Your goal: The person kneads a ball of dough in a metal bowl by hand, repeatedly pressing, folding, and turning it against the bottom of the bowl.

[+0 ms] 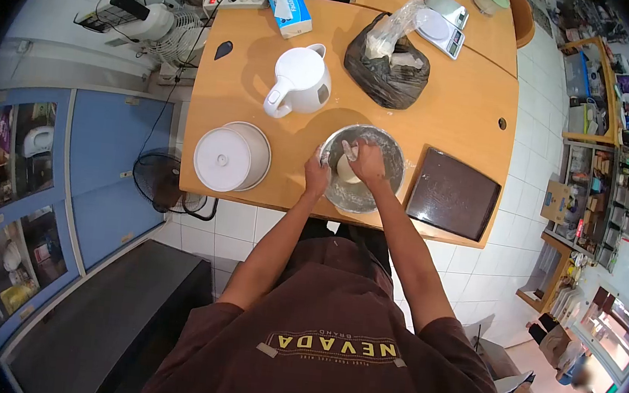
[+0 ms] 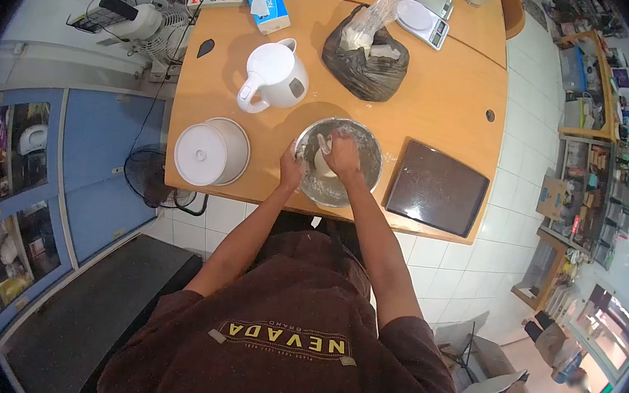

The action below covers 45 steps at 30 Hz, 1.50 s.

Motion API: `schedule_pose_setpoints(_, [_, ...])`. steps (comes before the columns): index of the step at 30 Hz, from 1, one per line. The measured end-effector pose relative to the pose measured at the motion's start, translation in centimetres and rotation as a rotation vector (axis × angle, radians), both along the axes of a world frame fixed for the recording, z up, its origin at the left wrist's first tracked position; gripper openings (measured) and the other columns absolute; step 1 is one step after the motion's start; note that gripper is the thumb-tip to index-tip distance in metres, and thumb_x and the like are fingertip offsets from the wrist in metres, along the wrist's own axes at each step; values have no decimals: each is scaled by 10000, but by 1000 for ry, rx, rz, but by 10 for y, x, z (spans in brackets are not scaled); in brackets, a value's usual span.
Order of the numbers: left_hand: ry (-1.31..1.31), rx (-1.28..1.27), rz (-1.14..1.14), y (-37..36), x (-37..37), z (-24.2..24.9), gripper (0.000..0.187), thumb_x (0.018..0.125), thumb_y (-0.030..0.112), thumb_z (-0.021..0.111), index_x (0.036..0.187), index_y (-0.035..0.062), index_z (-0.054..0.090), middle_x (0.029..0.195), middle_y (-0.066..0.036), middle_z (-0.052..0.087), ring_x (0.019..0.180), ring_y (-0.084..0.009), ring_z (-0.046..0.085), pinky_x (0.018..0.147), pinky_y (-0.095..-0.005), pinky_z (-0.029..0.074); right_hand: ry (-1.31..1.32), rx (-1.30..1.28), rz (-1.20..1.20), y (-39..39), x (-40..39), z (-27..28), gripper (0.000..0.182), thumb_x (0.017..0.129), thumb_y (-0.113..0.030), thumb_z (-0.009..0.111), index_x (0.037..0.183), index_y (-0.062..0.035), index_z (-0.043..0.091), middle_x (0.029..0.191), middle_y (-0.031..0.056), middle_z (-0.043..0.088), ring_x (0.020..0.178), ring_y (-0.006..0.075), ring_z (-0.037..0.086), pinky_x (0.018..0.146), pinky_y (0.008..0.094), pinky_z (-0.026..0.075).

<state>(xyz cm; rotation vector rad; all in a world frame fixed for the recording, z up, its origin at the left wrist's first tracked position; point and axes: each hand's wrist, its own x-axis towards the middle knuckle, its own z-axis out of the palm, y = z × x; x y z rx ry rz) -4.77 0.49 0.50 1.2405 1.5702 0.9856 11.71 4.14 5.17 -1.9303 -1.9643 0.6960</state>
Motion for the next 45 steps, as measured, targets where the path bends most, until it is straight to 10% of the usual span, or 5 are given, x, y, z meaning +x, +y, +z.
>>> schedule_pose_setpoints(12, [55,-148,213,-4,19,23,467,880,-69,527,1345,-56,561,1190,-249,688,1135,-352,665,979,-408,486,-26,279,187,-66,-4,-8,199,849,-179,688,956,-16,654,927,226,685,951,431,650,827,535,518])
schedule_pose_setpoints(18, [24,-115,190,-3,17,12,438,916,-40,512,1350,-53,561,1196,-259,681,1145,-388,651,984,-422,486,-4,-190,-5,-57,-13,-14,274,855,-191,664,1093,-56,649,945,233,701,988,441,653,900,525,510])
schedule_pose_setpoints(24, [13,-161,176,-4,16,17,444,910,-45,511,1350,-74,554,1223,-273,664,1177,-390,631,1012,-417,472,-180,-80,-137,-49,-42,-12,359,996,-316,510,1295,-117,503,1299,232,577,1146,428,599,993,612,419])
schedule_pose_setpoints(27, [-25,-143,118,-5,11,-2,426,904,-61,505,1325,-81,565,1232,-243,668,1165,-340,635,1019,-394,467,-117,-164,-102,-39,-39,-13,452,876,-219,638,1302,-137,509,1460,203,453,1254,448,526,1012,656,383])
schedule_pose_setpoints(45, [-44,-236,156,-9,15,8,517,817,-123,504,1328,-75,560,1223,-235,661,1185,-346,621,1054,-372,440,-187,-123,-90,-5,-22,-60,361,980,-327,476,964,-51,708,1139,157,683,1154,350,608,1012,524,447])
